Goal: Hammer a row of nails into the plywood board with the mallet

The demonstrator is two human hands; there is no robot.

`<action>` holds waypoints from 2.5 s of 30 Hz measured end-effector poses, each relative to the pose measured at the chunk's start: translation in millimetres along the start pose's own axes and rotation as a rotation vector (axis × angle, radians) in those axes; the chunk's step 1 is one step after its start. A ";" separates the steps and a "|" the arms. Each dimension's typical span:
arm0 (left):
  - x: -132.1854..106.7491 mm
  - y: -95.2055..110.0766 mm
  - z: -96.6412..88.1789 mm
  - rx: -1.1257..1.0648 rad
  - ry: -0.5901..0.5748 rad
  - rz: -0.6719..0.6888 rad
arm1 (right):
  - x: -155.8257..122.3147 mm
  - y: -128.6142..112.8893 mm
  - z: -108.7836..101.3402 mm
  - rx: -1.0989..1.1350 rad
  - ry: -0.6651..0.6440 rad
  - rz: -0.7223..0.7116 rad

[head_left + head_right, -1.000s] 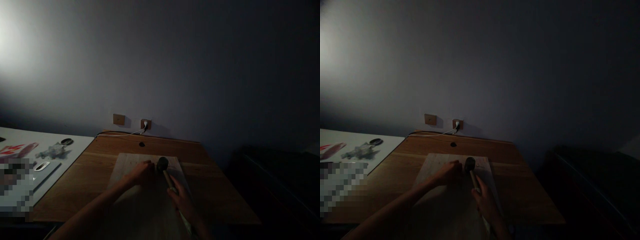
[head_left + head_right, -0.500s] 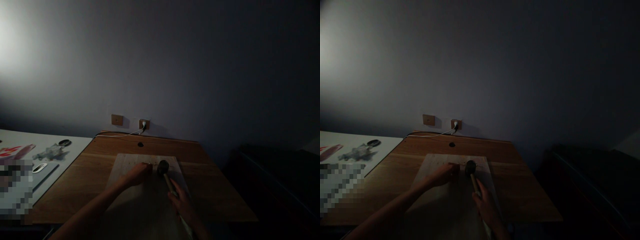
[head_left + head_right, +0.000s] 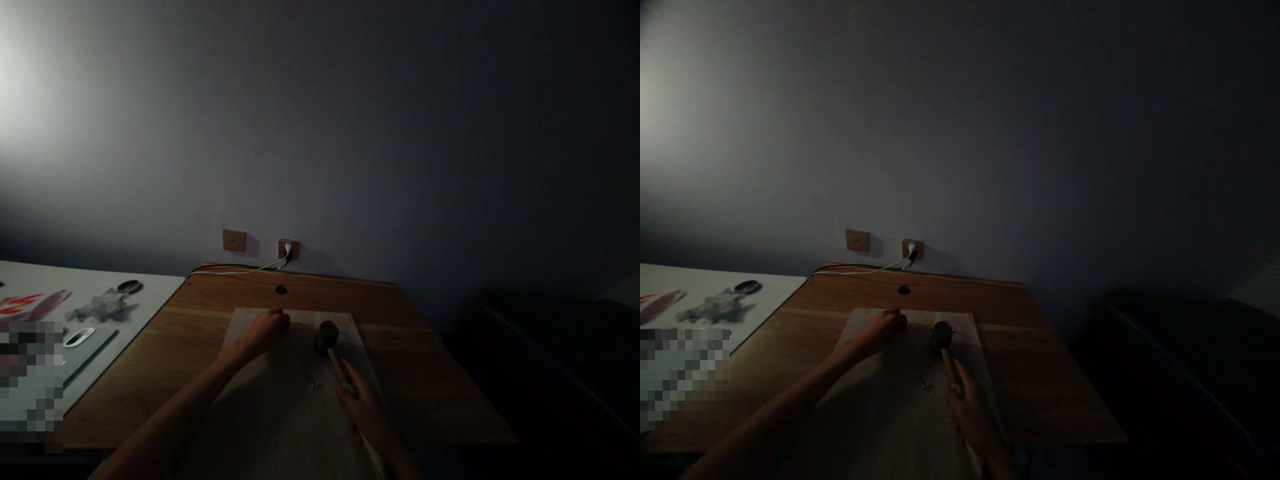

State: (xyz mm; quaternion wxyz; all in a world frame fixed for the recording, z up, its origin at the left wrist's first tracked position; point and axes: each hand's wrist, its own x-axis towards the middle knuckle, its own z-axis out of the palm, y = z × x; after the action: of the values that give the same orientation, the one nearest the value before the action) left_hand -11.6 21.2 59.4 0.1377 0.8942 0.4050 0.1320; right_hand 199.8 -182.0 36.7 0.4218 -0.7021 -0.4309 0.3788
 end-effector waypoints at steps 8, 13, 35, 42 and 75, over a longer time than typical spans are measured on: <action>5.5 10.5 -6.1 0.078 -0.010 0.061 | -1.8 -2.0 -2.2 0.001 -0.039 0.022; 6.4 9.3 -3.9 0.104 -0.021 0.054 | -3.0 -3.8 -0.2 0.017 -0.078 0.022; 11.4 -24.5 28.9 -0.388 0.126 0.032 | 7.7 -26.7 20.9 0.076 -0.122 -0.039; 7.3 -28.0 31.7 -0.547 0.137 0.078 | 33.0 -49.5 44.3 0.100 -0.174 -0.108; -41.8 50.3 24.4 0.243 0.062 0.762 | 8.1 -18.9 11.8 -0.028 -0.162 0.010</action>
State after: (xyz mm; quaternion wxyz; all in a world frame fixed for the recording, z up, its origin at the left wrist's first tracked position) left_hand 4.9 -45.9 49.3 -0.0401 0.9857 0.0608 0.1518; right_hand 186.6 -166.3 48.5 0.3739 -0.6771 -0.4652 0.4304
